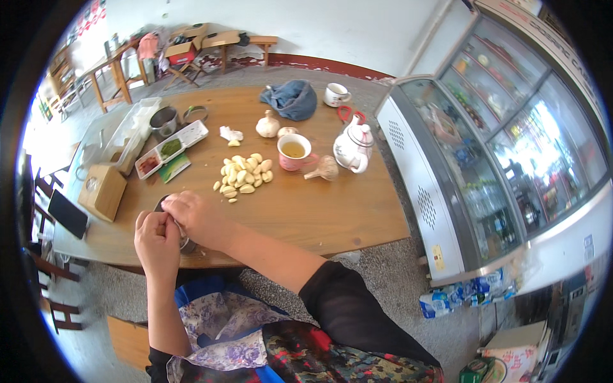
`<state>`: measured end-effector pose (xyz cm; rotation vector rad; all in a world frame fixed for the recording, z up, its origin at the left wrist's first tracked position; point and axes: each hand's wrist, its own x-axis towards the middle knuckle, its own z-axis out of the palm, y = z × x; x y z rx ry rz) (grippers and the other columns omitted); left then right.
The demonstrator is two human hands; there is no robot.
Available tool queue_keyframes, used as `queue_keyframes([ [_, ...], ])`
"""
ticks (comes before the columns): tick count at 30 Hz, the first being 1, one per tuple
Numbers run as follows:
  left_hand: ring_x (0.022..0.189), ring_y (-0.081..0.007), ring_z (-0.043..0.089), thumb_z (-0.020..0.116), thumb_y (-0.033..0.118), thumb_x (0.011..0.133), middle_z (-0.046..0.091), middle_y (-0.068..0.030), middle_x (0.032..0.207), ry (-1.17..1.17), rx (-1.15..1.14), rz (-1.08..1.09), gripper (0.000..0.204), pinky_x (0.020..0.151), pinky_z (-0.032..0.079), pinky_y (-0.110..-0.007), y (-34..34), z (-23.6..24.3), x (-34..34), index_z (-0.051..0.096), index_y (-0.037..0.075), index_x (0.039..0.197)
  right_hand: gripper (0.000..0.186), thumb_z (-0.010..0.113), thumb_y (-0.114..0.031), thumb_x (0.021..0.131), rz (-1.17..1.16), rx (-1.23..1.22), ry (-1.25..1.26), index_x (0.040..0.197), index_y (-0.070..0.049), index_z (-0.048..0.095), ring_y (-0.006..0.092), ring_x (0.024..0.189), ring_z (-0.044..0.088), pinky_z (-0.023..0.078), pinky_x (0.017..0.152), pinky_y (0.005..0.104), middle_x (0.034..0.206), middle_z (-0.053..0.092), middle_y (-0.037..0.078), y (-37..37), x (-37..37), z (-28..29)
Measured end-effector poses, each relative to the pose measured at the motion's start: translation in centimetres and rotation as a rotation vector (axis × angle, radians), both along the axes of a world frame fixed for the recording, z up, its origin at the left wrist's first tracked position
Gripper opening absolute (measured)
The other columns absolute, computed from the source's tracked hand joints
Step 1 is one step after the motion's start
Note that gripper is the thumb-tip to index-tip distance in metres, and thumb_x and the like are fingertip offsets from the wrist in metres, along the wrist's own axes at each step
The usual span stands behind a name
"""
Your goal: The person peels garlic cloves by hand, removing the outer skin and placing the peeled cloves on the table. The person repeatedly picks up cloves, peels them, and discards the skins into a small bowl.
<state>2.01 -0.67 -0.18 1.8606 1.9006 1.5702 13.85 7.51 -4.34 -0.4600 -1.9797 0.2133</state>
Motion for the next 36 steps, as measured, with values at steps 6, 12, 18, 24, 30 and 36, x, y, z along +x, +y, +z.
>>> queue_keyframes([
  [6, 0.065, -0.0263, 0.058, 0.067, -0.002, 0.083, 0.056, -0.0113, 0.076, -0.036, 0.021, 0.019, 0.01, 0.058, 0.047, -0.036, 0.6, -0.6, 0.6, 0.06, 0.0, 0.077, 0.023, 0.072, -0.005, 0.081, 0.008, 0.025, 0.059, 0.103, -0.003, 0.067, 0.0334, 0.093, 0.071, 0.059, 0.078, 0.0421, 0.105, 0.073, 0.013, 0.1, 0.7, 0.3],
  [12, 0.061, -0.0107, 0.057, 0.063, -0.007, 0.088, 0.053, -0.0079, 0.088, -0.122, 0.035, -0.05, 0.007, 0.055, 0.048, -0.025, 0.8, -1.2, -1.0, 0.058, -0.005, 0.083, 0.021, 0.071, -0.005, 0.086, 0.079, -0.072, 0.083, 0.107, -0.003, 0.066, 0.0334, 0.092, 0.07, 0.057, 0.08, 0.039, 0.105, 0.072, 0.014, -0.1, 0.6, 0.8],
  [18, 0.071, -0.0213, 0.059, 0.062, -0.002, 0.085, 0.054, -0.0108, 0.085, -0.071, -0.003, 0.1, 0.005, 0.063, 0.05, -0.033, 0.2, -0.7, -3.7, 0.059, -0.004, 0.082, 0.018, 0.072, -0.007, 0.092, 0.198, -0.622, 0.127, 0.108, -0.005, 0.065, 0.0136, 0.086, 0.068, 0.055, 0.077, 0.0279, 0.095, 0.07, 0.006, -1.2, 0.4, 2.5],
  [24, 0.074, -0.0359, 0.061, 0.067, 0.005, 0.079, 0.06, -0.015, 0.079, 0.06, -0.037, 0.102, 0.006, 0.068, 0.05, -0.044, 0.2, -0.5, -2.5, 0.062, 0.002, 0.079, 0.021, 0.076, 0.0, 0.087, 0.318, -0.626, 0.357, 0.105, -0.003, 0.065, 0.0108, 0.086, 0.068, 0.057, 0.077, 0.0258, 0.1, 0.068, 0.005, -0.3, 0.9, 0.9],
  [30, 0.067, -0.0296, 0.062, 0.067, 0.004, 0.08, 0.06, -0.0136, 0.081, 0.083, -0.048, 0.159, 0.006, 0.062, 0.05, -0.038, -0.2, -1.1, -3.6, 0.063, 0.0, 0.08, 0.024, 0.075, 0.005, 0.086, 0.331, -0.618, 0.379, 0.106, -0.003, 0.065, 0.0125, 0.094, 0.067, 0.058, 0.079, 0.0265, 0.106, 0.067, 0.006, 0.1, 1.0, 1.1],
  [36, 0.071, -0.0289, 0.064, 0.073, 0.012, 0.08, 0.061, -0.0118, 0.082, 0.12, -0.077, 0.059, 0.013, 0.064, 0.051, -0.039, -0.1, -0.9, -3.1, 0.065, 0.002, 0.08, 0.025, 0.076, 0.007, 0.083, 0.11, -0.365, 0.162, 0.105, -0.002, 0.067, 0.0166, 0.098, 0.066, 0.057, 0.083, 0.028, 0.106, 0.069, 0.008, -0.1, 0.7, 1.4],
])
